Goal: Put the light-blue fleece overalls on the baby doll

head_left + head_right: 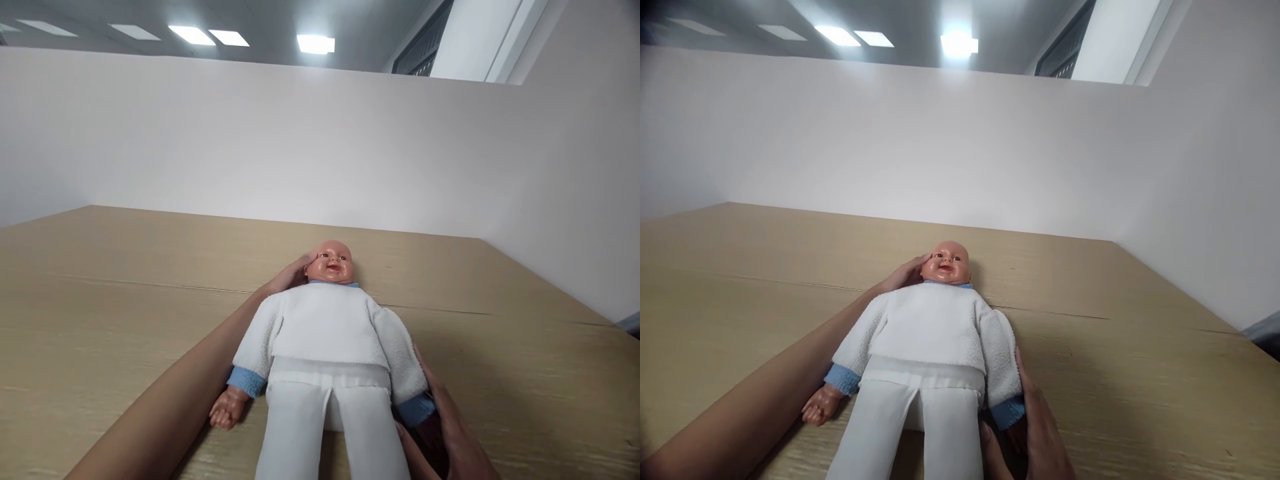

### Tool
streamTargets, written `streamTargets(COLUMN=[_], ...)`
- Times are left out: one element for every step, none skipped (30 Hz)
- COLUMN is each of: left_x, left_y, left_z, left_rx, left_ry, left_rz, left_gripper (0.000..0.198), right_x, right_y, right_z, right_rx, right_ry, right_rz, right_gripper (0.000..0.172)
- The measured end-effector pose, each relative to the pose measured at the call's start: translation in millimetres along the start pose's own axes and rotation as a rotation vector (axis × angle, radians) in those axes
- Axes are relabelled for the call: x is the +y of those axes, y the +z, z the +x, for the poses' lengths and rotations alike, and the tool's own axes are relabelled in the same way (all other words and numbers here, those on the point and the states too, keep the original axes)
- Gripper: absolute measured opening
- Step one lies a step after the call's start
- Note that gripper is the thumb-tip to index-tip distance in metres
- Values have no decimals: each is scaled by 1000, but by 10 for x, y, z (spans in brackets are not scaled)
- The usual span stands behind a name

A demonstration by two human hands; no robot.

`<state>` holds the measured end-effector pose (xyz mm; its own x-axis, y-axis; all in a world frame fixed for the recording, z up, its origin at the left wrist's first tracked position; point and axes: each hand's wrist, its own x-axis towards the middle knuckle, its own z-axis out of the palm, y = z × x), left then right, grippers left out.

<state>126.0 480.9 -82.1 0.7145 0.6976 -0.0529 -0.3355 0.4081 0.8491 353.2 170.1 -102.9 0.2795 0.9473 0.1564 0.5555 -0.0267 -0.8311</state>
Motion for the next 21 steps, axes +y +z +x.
streamTargets(left_x=[2, 4, 5, 6, 7, 5, 2, -4, -11, -19, -27, -33, -37, -39, -41, -45, -51, -63, -82, -107, -138], left_y=[-2, -7, -15, -27, -43, -63, -87, -113, -139, -164, -186, -204, -215, -219, -217, -209, -197, -182, -166, -148, -130], left_z=[10, 20, 30, 40, 50, 59, 68, 75, 81, 82, 73, 52, 12, -49, -135, -245, -377, -525, -682, -842, -999], left_rx=[-3, -5, -9, -16, -26, -36, -45, -50, -45, -22, 17, 63, 112, 155, 185, 197, 199, 207, 221, 251, 303], left_ry=[-1, -5, -11, -17, -22, -25, -26, -28, -25, -6, 28, 72, 120, 165, 198, 211, 210, 209, 208, 215, 233], left_rz=[3, 6, 10, 16, 24, 33, 39, 43, 43, 44, 45, 47, 49, 51, 52, 48, 49, 61, 88, 135, 199], left_gripper=[58, 57, 57, 58, 59, 59, 60, 60, 58, 56, 53, 50, 46, 44, 43, 44, 46, 49, 52, 54, 57], right_x=[-6, -14, -22, -29, -33, -32, -26, -18, -8, 2, 10, 14, 15, 14, 11, 8, 6, 5, 6, 7, 7], right_y=[-21, -37, -48, -52, -50, -41, -28, -12, 5, 20, 34, 44, 51, 54, 53, 49, 41, 30, 16, -1, -19], right_z=[8, 15, 18, 19, 18, 14, 11, 9, 10, 13, 19, 27, 35, 41, 41, 33, 10, -30, -93, -182, -298], right_rx=[-19, -32, -38, -34, -27, -19, -16, -10, -7, -6, -6, -5, -3, 0, 8, 21, 40, 57, 73, 84, 94], right_ry=[14, 28, 37, 44, 51, 57, 65, 73, 77, 76, 65, 47, 27, 10, -2, -5, -4, -4, -12, -26, -43], right_rz=[17, 34, 47, 56, 61, 63, 63, 61, 60, 59, 55, 49, 44, 44, 48, 54, 60, 70, 82, 96, 111], right_gripper=[95, 98, 102, 104, 106, 107, 107, 106, 105, 104, 103, 101, 100, 100, 100, 100, 101, 102, 103, 103, 103])
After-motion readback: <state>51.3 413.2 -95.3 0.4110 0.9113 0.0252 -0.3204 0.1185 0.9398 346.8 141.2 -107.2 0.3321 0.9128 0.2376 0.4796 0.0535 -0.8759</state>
